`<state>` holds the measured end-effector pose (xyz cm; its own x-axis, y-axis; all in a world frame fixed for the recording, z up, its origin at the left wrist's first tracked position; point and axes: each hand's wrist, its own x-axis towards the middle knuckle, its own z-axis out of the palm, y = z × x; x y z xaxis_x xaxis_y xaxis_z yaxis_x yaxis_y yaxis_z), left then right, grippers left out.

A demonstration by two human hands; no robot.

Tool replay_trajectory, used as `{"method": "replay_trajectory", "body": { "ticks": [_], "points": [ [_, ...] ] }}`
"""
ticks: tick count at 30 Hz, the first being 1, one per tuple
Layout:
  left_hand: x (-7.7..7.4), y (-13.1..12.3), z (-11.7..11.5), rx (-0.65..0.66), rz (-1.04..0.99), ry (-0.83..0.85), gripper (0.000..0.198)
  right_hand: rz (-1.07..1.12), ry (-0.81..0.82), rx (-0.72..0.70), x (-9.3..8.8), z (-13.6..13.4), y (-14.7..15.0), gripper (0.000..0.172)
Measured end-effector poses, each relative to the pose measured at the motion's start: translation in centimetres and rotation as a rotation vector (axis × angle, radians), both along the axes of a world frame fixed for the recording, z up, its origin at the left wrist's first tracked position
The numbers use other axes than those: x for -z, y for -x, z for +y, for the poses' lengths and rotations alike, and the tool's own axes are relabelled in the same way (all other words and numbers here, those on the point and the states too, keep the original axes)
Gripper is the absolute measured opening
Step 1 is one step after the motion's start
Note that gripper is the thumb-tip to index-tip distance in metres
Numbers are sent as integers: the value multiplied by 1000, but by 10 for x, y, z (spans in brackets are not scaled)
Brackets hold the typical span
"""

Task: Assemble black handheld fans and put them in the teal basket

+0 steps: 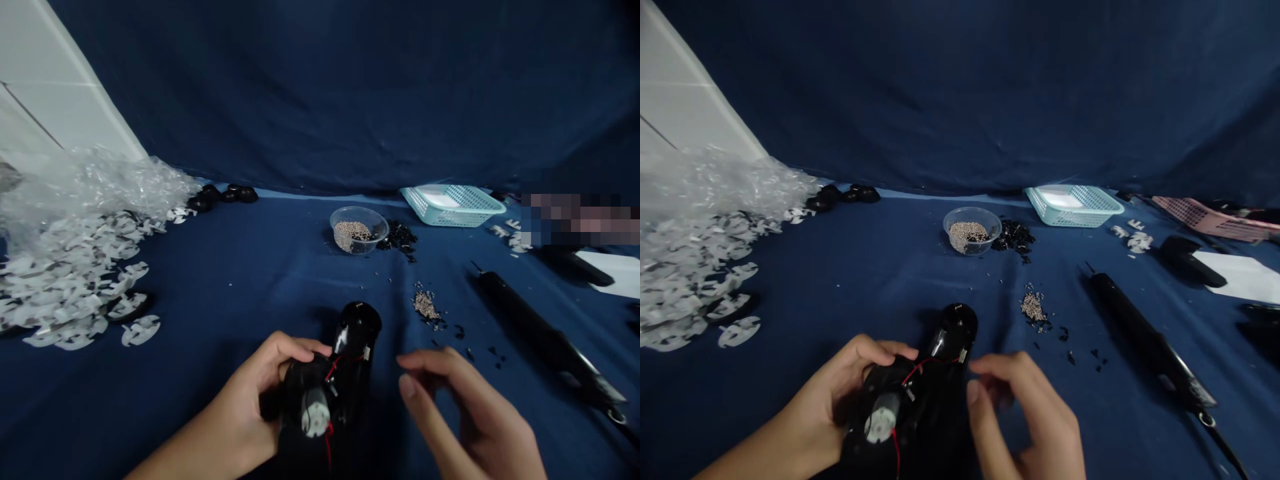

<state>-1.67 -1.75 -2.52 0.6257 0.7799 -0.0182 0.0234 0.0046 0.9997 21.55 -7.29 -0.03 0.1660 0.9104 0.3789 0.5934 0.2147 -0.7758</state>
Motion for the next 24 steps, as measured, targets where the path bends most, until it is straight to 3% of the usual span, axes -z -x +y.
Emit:
{"method": "replay_trajectory", "body": {
  "ticks": [4, 9, 18, 24],
  "points": [
    [-7, 6, 4, 44, 84, 31, 44, -69, 104, 6, 14, 25, -28, 18],
    [-7, 9, 5, 42, 87, 83, 44, -211, 139, -90, 33, 52, -33, 37],
    [-12, 3, 12, 38, 96, 165, 42, -649, 29, -207, 14, 91, -13, 28],
    [-16, 8, 15, -9, 147, 180, 45, -799, -201, -216, 13, 87, -15, 26]
  ]
}}
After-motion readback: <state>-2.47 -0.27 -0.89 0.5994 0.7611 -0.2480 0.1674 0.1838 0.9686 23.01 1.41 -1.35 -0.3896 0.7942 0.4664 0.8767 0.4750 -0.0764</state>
